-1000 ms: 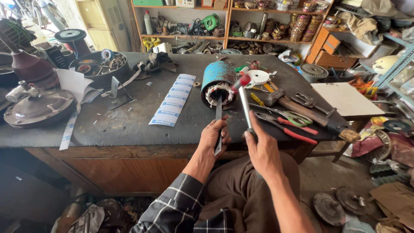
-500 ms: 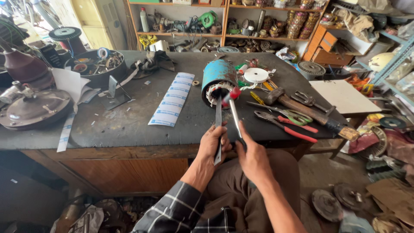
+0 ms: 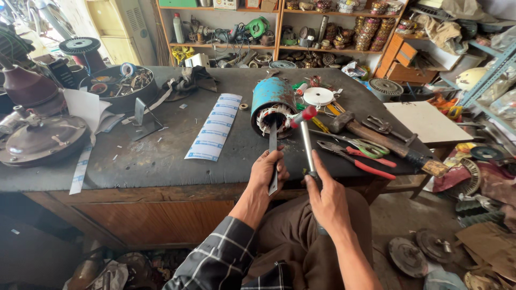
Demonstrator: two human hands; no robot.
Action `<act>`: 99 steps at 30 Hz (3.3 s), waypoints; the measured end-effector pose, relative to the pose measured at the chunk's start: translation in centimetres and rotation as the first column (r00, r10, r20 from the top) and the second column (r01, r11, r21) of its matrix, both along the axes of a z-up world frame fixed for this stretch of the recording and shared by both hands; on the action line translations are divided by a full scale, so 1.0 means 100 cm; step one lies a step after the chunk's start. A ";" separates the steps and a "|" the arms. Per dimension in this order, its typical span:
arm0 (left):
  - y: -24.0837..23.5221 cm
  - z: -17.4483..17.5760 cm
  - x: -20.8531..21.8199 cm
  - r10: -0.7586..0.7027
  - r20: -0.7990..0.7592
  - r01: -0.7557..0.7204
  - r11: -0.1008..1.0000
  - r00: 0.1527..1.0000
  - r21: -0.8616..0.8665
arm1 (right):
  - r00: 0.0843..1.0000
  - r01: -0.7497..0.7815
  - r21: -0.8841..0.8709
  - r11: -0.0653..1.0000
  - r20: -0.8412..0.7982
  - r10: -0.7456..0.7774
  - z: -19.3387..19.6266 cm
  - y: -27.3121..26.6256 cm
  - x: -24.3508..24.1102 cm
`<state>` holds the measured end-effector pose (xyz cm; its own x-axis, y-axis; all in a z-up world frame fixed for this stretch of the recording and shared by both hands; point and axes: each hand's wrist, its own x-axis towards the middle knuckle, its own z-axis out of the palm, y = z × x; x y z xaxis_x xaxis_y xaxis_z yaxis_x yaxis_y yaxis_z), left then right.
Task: The person uses a metal bar and a hammer to tap inside a cylindrical electric motor stator, repeatedly adjusting the stator's position on the workbench. The person continues tapping the internal components with the hammer while holding the bar in place.
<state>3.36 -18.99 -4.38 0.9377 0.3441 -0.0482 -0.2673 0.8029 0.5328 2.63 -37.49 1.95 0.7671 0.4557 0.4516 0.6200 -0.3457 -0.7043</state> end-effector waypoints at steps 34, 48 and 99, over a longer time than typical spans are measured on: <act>-0.016 -0.004 -0.052 -0.022 -0.056 0.029 0.990 0.998 0.137 | 0.986 -0.101 -0.083 0.991 0.123 0.111 -0.008 0.013 -0.009; -0.046 0.025 -0.055 0.026 -0.139 0.014 0.960 0.990 0.279 | 0.979 0.198 -0.096 0.976 -0.034 -0.202 -0.010 -0.027 -0.006; -0.013 0.002 0.002 0.007 0.036 -0.007 1.000 0.999 0.002 | 0.999 -0.038 -0.235 0.971 0.016 0.043 0.004 0.006 0.008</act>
